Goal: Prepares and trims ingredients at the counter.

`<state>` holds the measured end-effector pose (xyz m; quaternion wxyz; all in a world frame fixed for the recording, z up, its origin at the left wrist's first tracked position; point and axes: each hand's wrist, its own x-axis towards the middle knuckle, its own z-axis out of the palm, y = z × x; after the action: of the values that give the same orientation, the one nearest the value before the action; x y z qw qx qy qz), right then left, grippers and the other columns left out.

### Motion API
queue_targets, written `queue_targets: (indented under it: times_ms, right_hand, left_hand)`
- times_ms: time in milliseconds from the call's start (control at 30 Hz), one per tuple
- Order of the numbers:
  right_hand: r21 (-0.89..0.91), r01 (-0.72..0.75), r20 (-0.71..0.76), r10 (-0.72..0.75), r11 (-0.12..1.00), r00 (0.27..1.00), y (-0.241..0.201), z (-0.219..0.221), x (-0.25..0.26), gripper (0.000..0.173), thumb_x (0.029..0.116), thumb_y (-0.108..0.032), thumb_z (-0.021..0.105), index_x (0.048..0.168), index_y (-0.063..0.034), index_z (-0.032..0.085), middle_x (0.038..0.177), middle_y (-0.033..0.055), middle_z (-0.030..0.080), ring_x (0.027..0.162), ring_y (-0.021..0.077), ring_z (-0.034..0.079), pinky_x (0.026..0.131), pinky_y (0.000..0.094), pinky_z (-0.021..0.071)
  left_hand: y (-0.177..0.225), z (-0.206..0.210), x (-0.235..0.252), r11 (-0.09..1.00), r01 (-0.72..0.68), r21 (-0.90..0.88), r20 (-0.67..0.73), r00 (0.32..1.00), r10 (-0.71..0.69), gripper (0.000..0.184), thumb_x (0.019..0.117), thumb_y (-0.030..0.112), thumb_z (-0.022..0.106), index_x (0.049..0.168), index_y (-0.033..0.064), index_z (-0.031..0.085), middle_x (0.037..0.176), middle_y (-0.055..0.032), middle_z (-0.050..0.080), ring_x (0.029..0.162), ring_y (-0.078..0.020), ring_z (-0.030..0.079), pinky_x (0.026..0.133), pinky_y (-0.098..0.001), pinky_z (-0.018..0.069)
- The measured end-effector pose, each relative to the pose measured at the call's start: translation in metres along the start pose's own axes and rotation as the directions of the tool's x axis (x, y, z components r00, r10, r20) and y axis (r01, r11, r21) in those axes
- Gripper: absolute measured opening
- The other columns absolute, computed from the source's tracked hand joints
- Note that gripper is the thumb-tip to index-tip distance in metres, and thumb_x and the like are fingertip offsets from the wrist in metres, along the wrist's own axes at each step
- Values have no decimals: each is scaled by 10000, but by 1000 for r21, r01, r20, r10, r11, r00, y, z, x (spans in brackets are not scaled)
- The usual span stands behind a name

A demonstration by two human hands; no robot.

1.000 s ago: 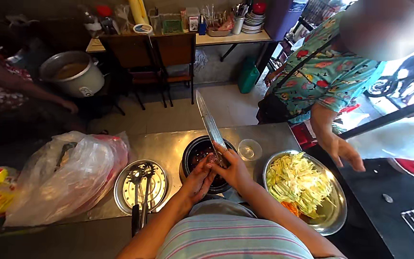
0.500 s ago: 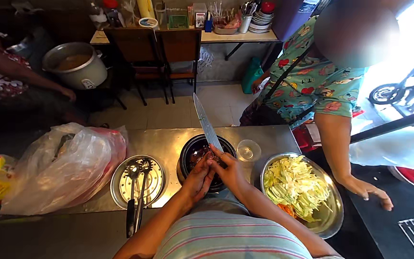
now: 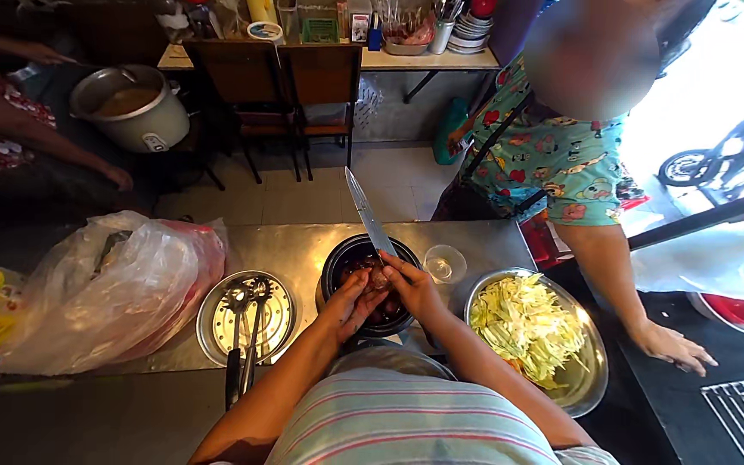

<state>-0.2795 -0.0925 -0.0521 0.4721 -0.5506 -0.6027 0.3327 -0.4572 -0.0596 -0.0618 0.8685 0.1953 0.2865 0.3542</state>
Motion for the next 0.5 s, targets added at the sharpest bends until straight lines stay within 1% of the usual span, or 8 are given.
queue_targets:
  times_ms: [67, 133, 167, 200, 267, 367, 433, 500]
  right_hand:
    - [-178, 21, -34, -28, 984, 999, 3, -1, 0, 355, 1070, -318, 572, 1358, -153, 697, 1278, 88, 725, 1170, 136, 684, 1056, 327, 526]
    - [-408, 39, -83, -79, 912, 993, 1, -1, 0, 335, 1057, -372, 570, 1328, -252, 726, 1045, 109, 742, 929, 198, 707, 854, 386, 577]
    - [-478, 49, -87, -103, 877, 991, -1, 0, -1, 328, 1055, -382, 567, 1319, -276, 732, 971, 124, 730, 845, 226, 700, 774, 405, 580]
    - [-513, 58, -77, -113, 857, 991, -2, 1, -3, 326, 1055, -387, 566, 1317, -288, 733, 947, 130, 728, 812, 236, 698, 744, 406, 583]
    - [-502, 73, -22, -97, 862, 995, -7, 8, -8, 331, 1058, -395, 557, 1321, -294, 729, 941, 123, 717, 795, 227, 686, 727, 397, 580]
    - [-408, 115, 89, -86, 906, 992, -12, 22, -19, 329, 1054, -381, 568, 1332, -298, 721, 963, 104, 722, 828, 203, 690, 762, 390, 584]
    - [-349, 134, 106, -103, 928, 989, -15, 24, -20, 323, 1051, -368, 582, 1325, -277, 727, 988, 93, 731, 856, 183, 695, 800, 370, 586]
    - [-406, 93, 54, -78, 909, 995, -18, 16, -14, 347, 1047, -376, 580, 1340, -252, 719, 1008, 122, 725, 842, 221, 695, 769, 411, 591]
  left_hand:
    - [0, -3, 2, 1000, 17, -4, 14, 1000, -17, 337, 1108, 116, 427, 1435, 34, 427, 1256, -131, 641, 1090, -214, 696, 964, -339, 587]
    - [2, -4, 2, 998, -1, 60, 44, 999, -2, 406, 1093, 95, 456, 1490, 23, 418, 1314, -136, 619, 1119, -206, 679, 976, -333, 575]
    - [2, -3, 3, 996, -19, 91, 50, 999, 15, 411, 1088, 88, 461, 1490, 6, 426, 1318, -140, 618, 1119, -204, 676, 981, -337, 571]
    - [2, -2, 3, 993, -40, 115, 44, 998, 35, 398, 1089, 85, 462, 1473, -16, 442, 1301, -143, 626, 1114, -204, 676, 990, -345, 568]
    - [0, 1, 3, 987, -70, 147, -15, 997, 73, 326, 1089, 76, 465, 1394, -40, 492, 1186, -126, 662, 1037, -183, 691, 954, -328, 580]
    - [-6, 2, 5, 976, -125, 176, -143, 978, 151, 174, 1074, 21, 421, 1211, -6, 525, 961, -69, 687, 852, -114, 694, 791, -264, 594]
    - [-6, -2, 9, 974, -150, 169, -197, 963, 183, 201, 1072, 20, 410, 1243, 1, 513, 971, -67, 685, 853, -113, 690, 788, -272, 591]
    - [-1, -9, 14, 976, -152, 157, -183, 966, 180, 336, 1102, 75, 422, 1420, -28, 455, 1139, -110, 667, 957, -150, 693, 874, -304, 591]
